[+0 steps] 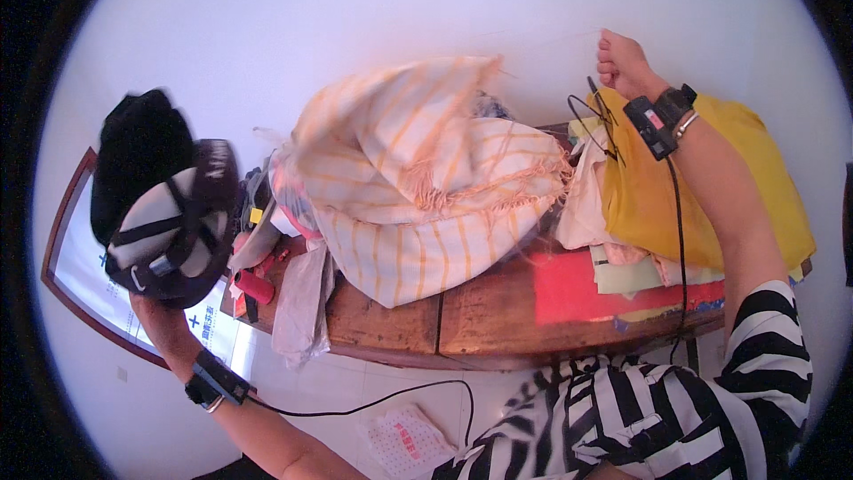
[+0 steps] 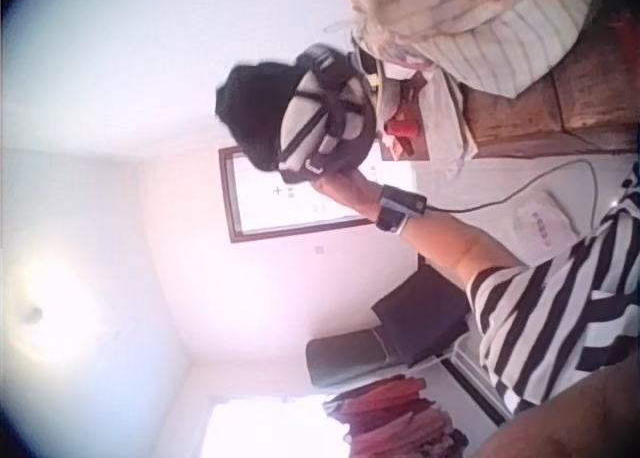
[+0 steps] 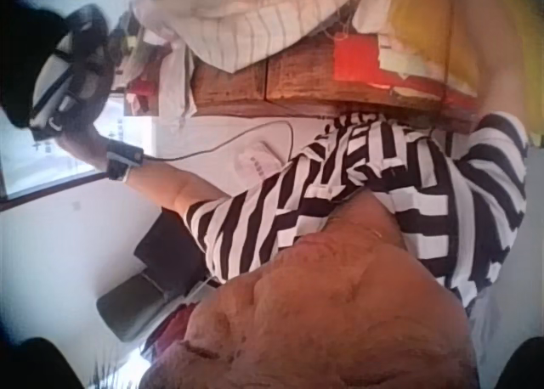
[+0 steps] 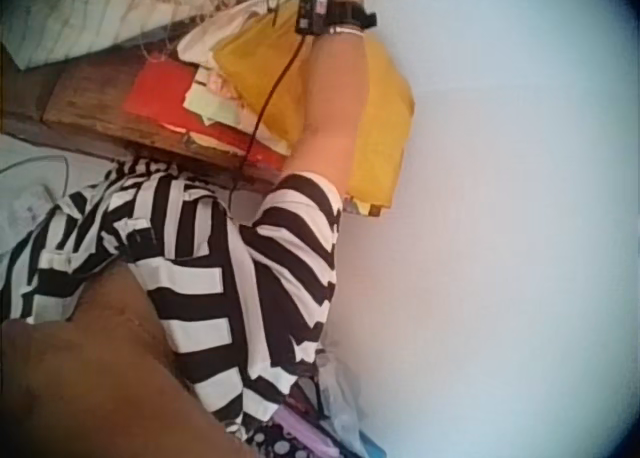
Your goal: The person spreads a striped cloth over a wooden chest, places hats and papers on top, and sorts various small items and bags.
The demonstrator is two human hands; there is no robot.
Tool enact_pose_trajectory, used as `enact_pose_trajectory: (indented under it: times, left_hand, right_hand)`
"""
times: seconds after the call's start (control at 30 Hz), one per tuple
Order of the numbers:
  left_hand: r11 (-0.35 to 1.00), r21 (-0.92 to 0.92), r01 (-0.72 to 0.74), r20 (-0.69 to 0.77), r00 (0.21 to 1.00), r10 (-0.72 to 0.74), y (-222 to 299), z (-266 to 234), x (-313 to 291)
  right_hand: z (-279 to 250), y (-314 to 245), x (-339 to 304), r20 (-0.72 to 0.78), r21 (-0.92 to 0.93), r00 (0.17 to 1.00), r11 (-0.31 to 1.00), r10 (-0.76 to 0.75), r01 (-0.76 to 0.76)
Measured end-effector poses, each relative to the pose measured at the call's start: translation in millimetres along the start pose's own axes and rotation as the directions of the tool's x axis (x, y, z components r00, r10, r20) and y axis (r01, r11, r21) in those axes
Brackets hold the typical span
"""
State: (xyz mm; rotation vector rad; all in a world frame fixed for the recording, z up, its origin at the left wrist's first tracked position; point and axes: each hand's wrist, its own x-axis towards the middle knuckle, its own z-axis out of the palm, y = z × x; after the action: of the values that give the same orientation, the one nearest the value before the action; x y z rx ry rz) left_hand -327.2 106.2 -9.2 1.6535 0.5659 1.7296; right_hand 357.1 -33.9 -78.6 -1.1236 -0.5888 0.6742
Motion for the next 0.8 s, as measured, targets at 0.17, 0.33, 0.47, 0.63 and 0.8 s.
enact_pose_trajectory:
  times: [0.17,0.33,0.47,0.63,0.8]
  left_hand:
    - [1.000,-0.015,0.015,-0.178,0.984,-0.017,-1,-21,-13]
    - [0.998,0.067,0.006,-0.084,0.996,0.000,-16,6,-23]
    - [0.993,0.112,-0.044,0.016,0.999,0.042,-22,17,-43]
    - [0.982,0.189,0.019,-0.072,0.997,-0.006,-31,38,-62]
    - [0.990,0.126,0.059,-0.159,0.987,-0.039,-28,28,-82]
  right_hand:
    - [-15,12,1,0.041,-0.149,0.999,0.988,-0.030,0.036]
    - [22,3,-8,0.288,-0.655,0.835,0.539,-0.469,0.529]
    - [87,-13,-28,0.634,-0.568,0.579,0.199,-0.513,0.798]
    - [185,-6,-50,0.824,-0.434,0.430,0.076,-0.369,0.897]
    - [261,49,-37,0.843,-0.432,0.424,0.054,-0.331,0.900]
